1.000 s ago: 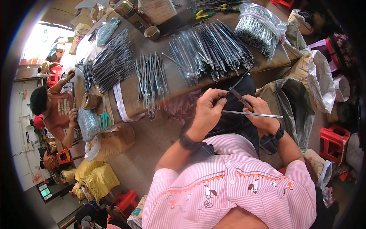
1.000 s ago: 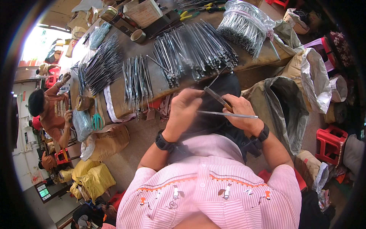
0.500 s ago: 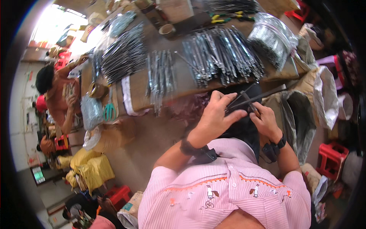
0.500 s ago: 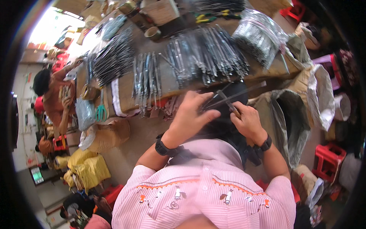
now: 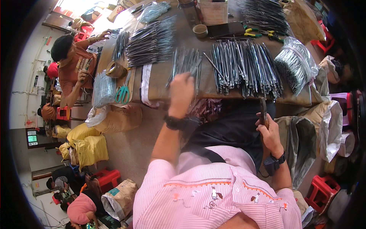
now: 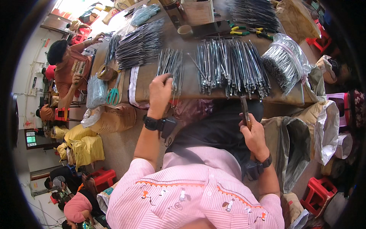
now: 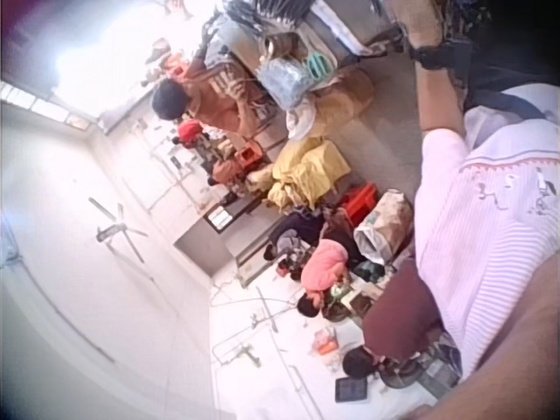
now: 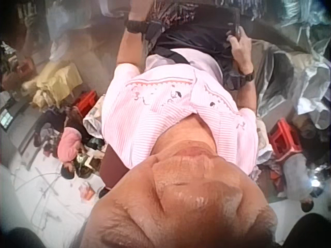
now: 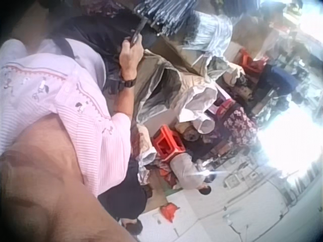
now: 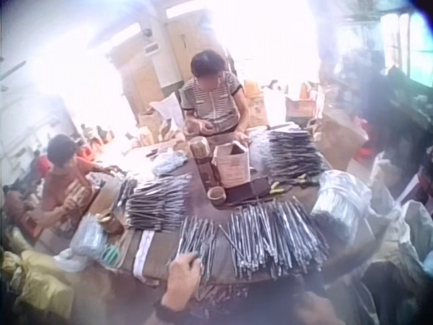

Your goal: The person repeatedly picks up thin metal rods from a table, uses pliers to trim or adjust one end, and places the finished rods into a growing pile. The person also gathers and aligns a bundle of rods toward the end of the clip.

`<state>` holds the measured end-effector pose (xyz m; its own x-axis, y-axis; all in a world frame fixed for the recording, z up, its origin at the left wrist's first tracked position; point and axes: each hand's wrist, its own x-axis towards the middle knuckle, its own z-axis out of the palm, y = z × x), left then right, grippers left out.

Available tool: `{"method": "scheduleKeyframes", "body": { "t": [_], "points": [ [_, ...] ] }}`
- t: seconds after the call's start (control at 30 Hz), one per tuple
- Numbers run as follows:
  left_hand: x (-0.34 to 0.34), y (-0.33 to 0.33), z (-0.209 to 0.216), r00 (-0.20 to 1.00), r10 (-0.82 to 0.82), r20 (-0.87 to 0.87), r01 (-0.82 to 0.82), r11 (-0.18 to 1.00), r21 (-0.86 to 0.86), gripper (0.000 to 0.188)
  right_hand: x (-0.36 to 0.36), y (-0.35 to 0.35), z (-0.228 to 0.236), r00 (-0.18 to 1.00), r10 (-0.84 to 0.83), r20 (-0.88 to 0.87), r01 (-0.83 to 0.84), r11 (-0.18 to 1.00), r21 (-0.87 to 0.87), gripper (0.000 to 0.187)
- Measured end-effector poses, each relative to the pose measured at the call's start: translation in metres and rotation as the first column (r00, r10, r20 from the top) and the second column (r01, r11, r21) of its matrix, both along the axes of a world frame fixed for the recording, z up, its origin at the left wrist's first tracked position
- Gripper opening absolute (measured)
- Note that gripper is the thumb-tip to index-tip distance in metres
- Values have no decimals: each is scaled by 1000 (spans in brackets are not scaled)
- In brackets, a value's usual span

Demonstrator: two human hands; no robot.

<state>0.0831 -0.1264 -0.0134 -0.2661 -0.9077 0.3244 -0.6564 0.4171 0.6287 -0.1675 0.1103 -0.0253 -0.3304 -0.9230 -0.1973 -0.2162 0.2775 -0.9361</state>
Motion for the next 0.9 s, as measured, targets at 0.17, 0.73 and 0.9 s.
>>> {"method": "scheduleKeyframes", "body": {
  "t": [0.17,0.73,0.9],
  "points": [
    [18,-26,-7,974,157,164,-168,984,53,33,0,-1,1,995,-21,94,25,999,-46,32],
    [-82,-12,-41,995,-90,42,67,922,381,36,17,5,4,952,-56,301,73,996,-46,28],
    [-80,-25,-55,985,-34,-171,119,846,519,26,19,8,0,937,-98,335,113,993,-27,26]
  ]
}}
